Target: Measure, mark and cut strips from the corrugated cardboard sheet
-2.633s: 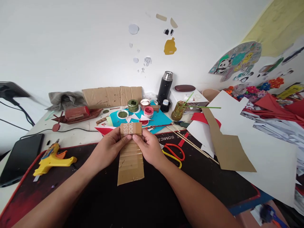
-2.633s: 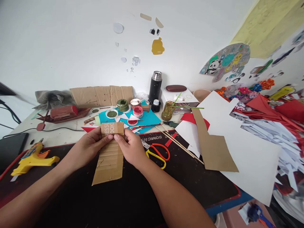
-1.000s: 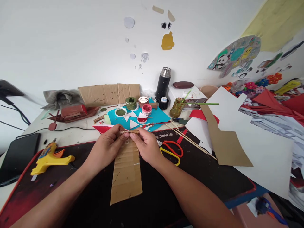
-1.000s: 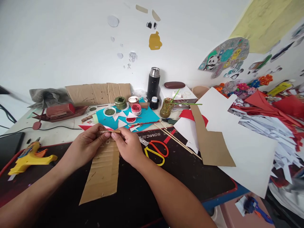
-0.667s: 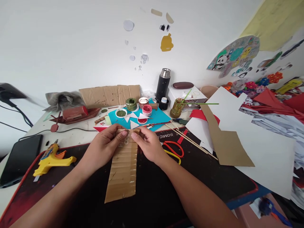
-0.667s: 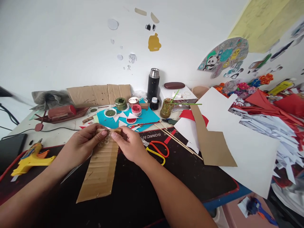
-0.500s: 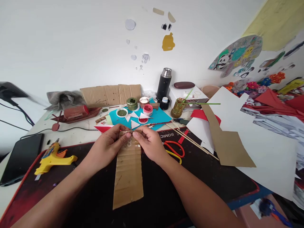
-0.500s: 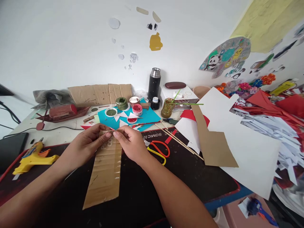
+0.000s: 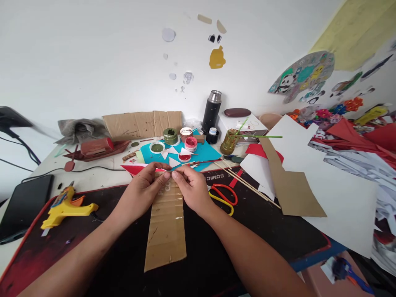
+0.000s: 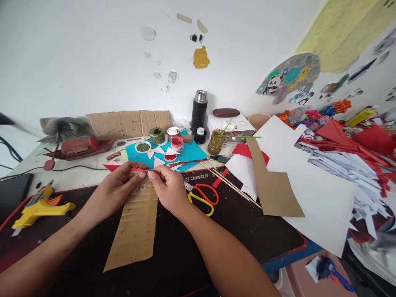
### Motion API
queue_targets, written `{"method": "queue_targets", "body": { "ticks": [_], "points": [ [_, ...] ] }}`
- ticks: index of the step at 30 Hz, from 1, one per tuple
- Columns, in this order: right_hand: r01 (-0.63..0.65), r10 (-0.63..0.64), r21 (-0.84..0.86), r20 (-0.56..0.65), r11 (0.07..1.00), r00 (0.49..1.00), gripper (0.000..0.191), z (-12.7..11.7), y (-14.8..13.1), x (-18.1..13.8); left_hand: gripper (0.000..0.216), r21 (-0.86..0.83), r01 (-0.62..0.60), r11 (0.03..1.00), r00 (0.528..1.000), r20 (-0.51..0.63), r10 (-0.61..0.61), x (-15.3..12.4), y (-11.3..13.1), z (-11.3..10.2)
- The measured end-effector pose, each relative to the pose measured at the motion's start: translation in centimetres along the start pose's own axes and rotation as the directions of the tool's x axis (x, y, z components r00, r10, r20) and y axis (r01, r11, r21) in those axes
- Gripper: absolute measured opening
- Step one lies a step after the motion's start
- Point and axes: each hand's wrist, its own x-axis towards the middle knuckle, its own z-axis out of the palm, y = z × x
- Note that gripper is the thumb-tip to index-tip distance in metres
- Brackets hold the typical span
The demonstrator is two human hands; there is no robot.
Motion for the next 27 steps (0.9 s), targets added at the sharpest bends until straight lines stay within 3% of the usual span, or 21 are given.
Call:
{"method": "queue_targets", "body": {
  "ticks": [3, 5, 7, 11, 14, 16, 22, 27],
  "points": [
    [-0.039, 0.049, 0.086, -0.120, 0.996, 0.992, 0.027, -0.9, -0.3, 0.6, 0.067, -0.115, 0.183, 0.976, 0.966, 0.203, -0.158, -0.4, 0.7, -0.1],
    [-0.054, 0.085, 0.162, -0.188, 0.985, 0.978, 0.030, -1.5, -0.5, 0.9, 0.063, -0.092, 0.230, 0.969, 0.925, 0.329, -0.188, -0.8, 1.1, -0.4],
    [-0.080, 0.124, 0.231, -0.184, 0.970, 0.975, 0.035, -1.8, -0.7, 1.1, 0.057, -0.048, 0.225, 0.973, 0.908, 0.374, -0.191, -1.0, 1.1, -0.8],
    [-0.168, 0.187, 0.326, -0.029, 0.931, 0.982, 0.045, -1.5, -0.9, 0.9, 0.054, 0.018, 0.228, 0.973, 0.930, 0.291, -0.223, -0.9, 1.2, -2.1],
    [-0.275, 0.239, 0.311, 0.150, 0.910, 0.959, 0.050, -0.8, -0.9, 0.4, 0.050, 0.049, 0.197, 0.979, 0.944, 0.261, -0.203, -0.7, 1.3, -2.5],
    [-0.316, 0.266, 0.269, 0.208, 0.910, 0.941, 0.049, -0.3, -0.5, 0.1, 0.051, 0.060, 0.165, 0.985, 0.953, 0.246, -0.174, -0.5, 1.3, -2.2],
    [-0.236, 0.233, 0.123, 0.039, 0.964, 0.972, 0.040, -0.1, 0.6, -0.1, 0.060, 0.133, 0.075, 0.988, 0.989, 0.117, -0.091, -0.2, 0.1, -0.2],
    [-0.315, 0.282, 0.285, 0.152, 0.905, 0.947, 0.049, -0.2, 0.2, 0.2, 0.065, 0.122, 0.031, 0.992, 0.998, 0.058, -0.038, -0.3, 0.2, 0.0]
  ]
}}
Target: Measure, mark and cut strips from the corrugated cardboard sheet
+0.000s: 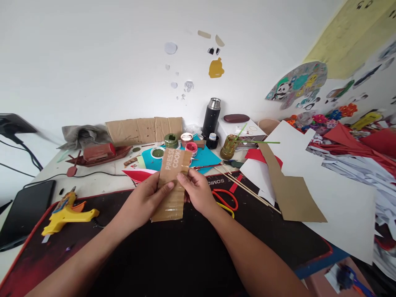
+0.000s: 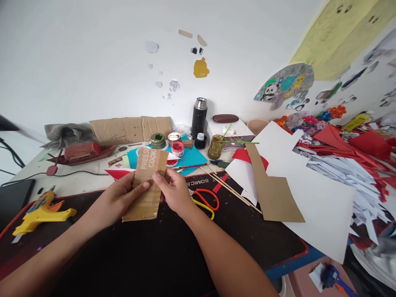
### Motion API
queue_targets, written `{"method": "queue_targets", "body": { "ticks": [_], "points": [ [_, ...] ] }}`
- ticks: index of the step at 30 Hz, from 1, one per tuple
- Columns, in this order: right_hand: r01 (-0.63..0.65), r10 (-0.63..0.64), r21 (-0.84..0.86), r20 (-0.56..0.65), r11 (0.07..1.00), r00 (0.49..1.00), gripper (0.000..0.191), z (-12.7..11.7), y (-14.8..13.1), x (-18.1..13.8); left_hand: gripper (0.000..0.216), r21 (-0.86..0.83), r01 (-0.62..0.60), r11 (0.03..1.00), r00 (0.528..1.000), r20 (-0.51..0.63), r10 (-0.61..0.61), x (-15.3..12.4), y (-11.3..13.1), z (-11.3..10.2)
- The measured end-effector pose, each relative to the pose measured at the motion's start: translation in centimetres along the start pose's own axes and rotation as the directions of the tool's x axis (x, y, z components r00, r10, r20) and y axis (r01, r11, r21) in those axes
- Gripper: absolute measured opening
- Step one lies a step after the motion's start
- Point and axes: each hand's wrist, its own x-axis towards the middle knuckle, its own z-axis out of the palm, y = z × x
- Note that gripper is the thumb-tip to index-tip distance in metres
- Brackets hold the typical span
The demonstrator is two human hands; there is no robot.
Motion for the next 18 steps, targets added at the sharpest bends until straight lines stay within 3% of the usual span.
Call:
{"method": "queue_targets", "body": {
  "ticks": [3, 7, 12, 15, 18],
  "points": [
    [0.009, -0.010, 0.028, 0.029, 1.000, 1.000, 0.046, 0.2, -0.1, -0.2, 0.068, -0.004, -0.036, 0.999, 0.999, -0.038, 0.036, -0.1, 0.4, -0.3],
    [0.115, -0.117, -0.081, -0.027, 0.990, 0.993, 0.035, 0.4, -0.1, -0.5, 0.073, -0.069, -0.027, 0.997, 1.000, -0.005, 0.027, -0.1, 0.4, -0.2],
    [0.231, -0.241, -0.125, -0.079, 0.965, 0.967, 0.027, 0.9, 0.0, -0.5, 0.073, -0.125, -0.070, 0.990, 0.994, -0.098, 0.058, 0.0, -0.1, 0.8],
    [0.195, -0.196, -0.017, -0.064, 0.981, 0.979, 0.033, 1.0, -0.1, -0.3, 0.069, -0.102, -0.064, 0.993, 0.993, -0.102, 0.054, 0.0, -0.2, 1.1],
    [0.091, -0.092, 0.086, 0.013, 0.992, 0.996, 0.042, 0.9, -0.2, -0.3, 0.064, -0.016, -0.100, 0.995, 0.979, -0.181, 0.096, -0.1, 0.0, 0.8]
  ]
}}
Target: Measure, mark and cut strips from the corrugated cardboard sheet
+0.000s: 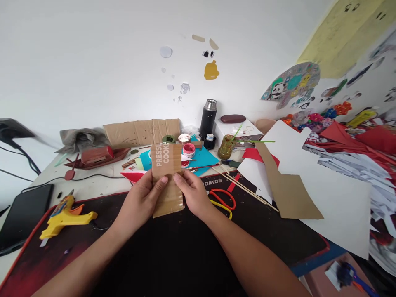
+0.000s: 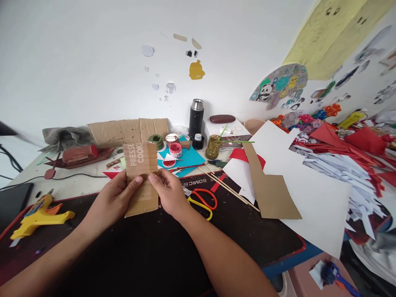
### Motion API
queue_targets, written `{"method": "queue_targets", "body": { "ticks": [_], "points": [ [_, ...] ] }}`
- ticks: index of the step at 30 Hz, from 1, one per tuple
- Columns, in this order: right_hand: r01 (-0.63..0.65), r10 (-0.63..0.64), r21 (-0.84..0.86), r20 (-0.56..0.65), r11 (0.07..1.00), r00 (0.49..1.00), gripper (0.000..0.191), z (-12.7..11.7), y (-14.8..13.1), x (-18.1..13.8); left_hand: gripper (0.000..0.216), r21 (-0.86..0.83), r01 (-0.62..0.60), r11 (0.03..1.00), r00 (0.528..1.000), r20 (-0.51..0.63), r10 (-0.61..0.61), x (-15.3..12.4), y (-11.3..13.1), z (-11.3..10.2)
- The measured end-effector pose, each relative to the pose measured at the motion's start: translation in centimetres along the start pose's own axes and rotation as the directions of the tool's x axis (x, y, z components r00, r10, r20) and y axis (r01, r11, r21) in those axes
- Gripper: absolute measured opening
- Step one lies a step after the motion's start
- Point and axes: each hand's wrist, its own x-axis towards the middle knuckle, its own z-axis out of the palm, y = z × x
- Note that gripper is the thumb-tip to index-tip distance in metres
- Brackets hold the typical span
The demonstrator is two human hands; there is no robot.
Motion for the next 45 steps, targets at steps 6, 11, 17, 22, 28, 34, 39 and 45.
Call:
{"method": "queue_targets", "body": {
  "ticks": [6, 11, 17, 22, 28, 34, 39, 45],
  "points": [
    [-0.084, 0.076, -0.174, -0.052, 0.981, 0.996, 0.048, -0.3, -0.5, -0.6, 0.067, -0.016, 0.123, 0.992, 0.990, 0.075, -0.122, -0.1, 0.3, 0.0],
    [0.041, -0.080, -0.293, -0.119, 0.955, 0.990, 0.047, -0.4, -0.3, -0.8, 0.070, -0.091, 0.192, 0.977, 0.976, 0.123, -0.180, -0.8, 0.6, 0.7],
    [-0.076, 0.075, -0.077, -0.018, 0.994, 0.997, 0.050, -0.1, -0.2, -0.2, 0.065, 0.021, 0.060, 0.998, 0.998, -0.011, -0.060, -0.5, 0.5, 0.7],
    [-0.089, 0.095, -0.085, 0.070, 0.992, 0.993, 0.046, 0.1, -0.7, -0.4, 0.062, -0.005, 0.020, 1.000, 1.000, -0.022, -0.020, 0.1, 0.1, 0.3],
    [-0.007, -0.008, -0.213, -0.067, 0.977, 0.998, 0.046, 0.1, 0.0, -0.7, 0.058, -0.160, 0.066, 0.985, 0.997, 0.056, -0.057, -0.4, -0.3, 1.2],
    [-0.071, 0.069, -0.094, -0.026, 0.993, 0.997, 0.050, 0.2, 0.3, -0.3, 0.061, -0.141, 0.065, 0.988, 0.998, 0.034, -0.061, -0.1, -0.5, 1.3],
    [-0.100, 0.096, 0.037, 0.094, 0.994, 0.991, 0.052, 0.2, -0.3, -0.1, 0.053, -0.150, 0.000, 0.989, 1.000, 0.011, 0.002, 0.1, -0.6, 1.0],
    [-0.055, 0.056, -0.029, 0.041, 0.998, 0.998, 0.040, 0.3, -0.2, -0.2, 0.045, -0.237, 0.019, 0.971, 0.996, 0.089, 0.002, -0.4, -0.7, 1.7]
  ]
}}
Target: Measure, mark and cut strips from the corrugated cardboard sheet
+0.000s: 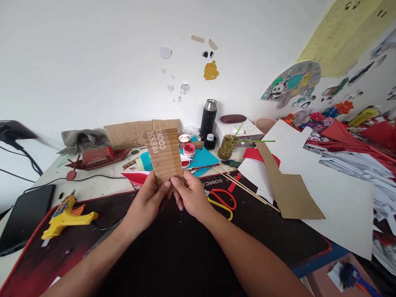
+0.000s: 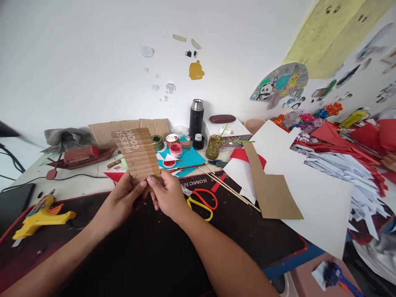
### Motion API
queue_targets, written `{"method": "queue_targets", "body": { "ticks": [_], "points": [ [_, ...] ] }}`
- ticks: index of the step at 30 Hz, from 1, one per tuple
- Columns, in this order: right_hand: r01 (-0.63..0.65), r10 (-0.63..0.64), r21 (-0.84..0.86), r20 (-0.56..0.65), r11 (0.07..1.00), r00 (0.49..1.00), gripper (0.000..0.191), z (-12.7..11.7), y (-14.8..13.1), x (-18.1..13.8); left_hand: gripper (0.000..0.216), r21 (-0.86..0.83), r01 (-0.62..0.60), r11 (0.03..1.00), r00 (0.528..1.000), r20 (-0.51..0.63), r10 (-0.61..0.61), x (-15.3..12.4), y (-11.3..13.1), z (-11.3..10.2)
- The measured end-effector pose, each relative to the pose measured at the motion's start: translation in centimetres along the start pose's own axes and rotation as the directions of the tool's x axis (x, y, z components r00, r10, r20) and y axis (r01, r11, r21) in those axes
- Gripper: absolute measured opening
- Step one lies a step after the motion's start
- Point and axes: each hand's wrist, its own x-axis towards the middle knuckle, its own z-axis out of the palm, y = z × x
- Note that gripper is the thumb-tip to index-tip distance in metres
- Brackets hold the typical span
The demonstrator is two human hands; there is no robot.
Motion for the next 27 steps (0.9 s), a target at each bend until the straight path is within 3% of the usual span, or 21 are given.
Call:
{"method": "queue_targets", "body": {
  "ticks": [6, 9, 11, 14, 15, 18, 20, 22, 24, 27],
  "points": [
    [0.056, -0.057, -0.059, -0.018, 0.997, 0.998, 0.030, 0.0, 0.6, -0.2, 0.046, 0.014, -0.017, 1.000, 0.998, -0.054, 0.018, 0.1, -0.2, -0.1],
    [0.117, -0.134, -0.238, -0.054, 0.964, 0.990, 0.030, -0.7, 0.7, -0.1, 0.055, 0.083, 0.033, 0.996, 0.999, -0.005, -0.033, 0.7, 0.2, -1.4],
    [0.204, -0.273, -0.446, -0.098, 0.872, 0.957, 0.029, -1.5, 0.5, 0.1, 0.064, 0.085, 0.045, 0.995, 0.999, -0.022, -0.043, 1.0, 1.1, -2.9],
    [0.299, -0.507, -0.702, -0.102, 0.647, 0.856, 0.026, -2.8, 0.0, 0.5, 0.075, -0.052, 0.127, 0.991, 0.990, -0.058, -0.130, 1.4, 2.9, -5.4],
    [0.318, -0.552, -0.752, -0.072, 0.578, 0.831, 0.026, -3.2, -0.1, 0.6, 0.081, -0.130, 0.185, 0.974, 0.983, 0.013, -0.185, 1.5, 3.5, -6.1],
    [0.357, -0.592, -0.833, 0.044, 0.424, 0.805, 0.028, -4.0, -0.1, 0.9, 0.102, -0.295, 0.319, 0.901, 0.948, 0.115, -0.298, 1.5, 4.9, -7.2],
    [0.365, -0.588, -0.857, 0.092, 0.365, 0.804, 0.030, -4.3, 0.1, 0.9, 0.099, -0.365, 0.342, 0.866, 0.939, 0.101, -0.328, 1.5, 5.5, -7.2],
    [0.365, -0.576, -0.862, 0.108, 0.352, 0.810, 0.031, -4.4, 0.2, 0.9, 0.083, -0.419, 0.334, 0.844, 0.939, 0.072, -0.336, 1.5, 5.8, -7.0],
    [0.362, -0.553, -0.843, 0.093, 0.398, 0.828, 0.034, -4.3, 0.3, 0.9, 0.062, -0.456, 0.313, 0.833, 0.941, 0.028, -0.338, 1.5, 5.9, -6.9],
    [0.343, -0.483, -0.722, 0.014, 0.601, 0.875, 0.047, -4.1, 0.0, 0.8, 0.047, -0.465, 0.217, 0.858, 0.949, -0.104, -0.297, 1.6, 5.9, -7.2]
  ]
}}
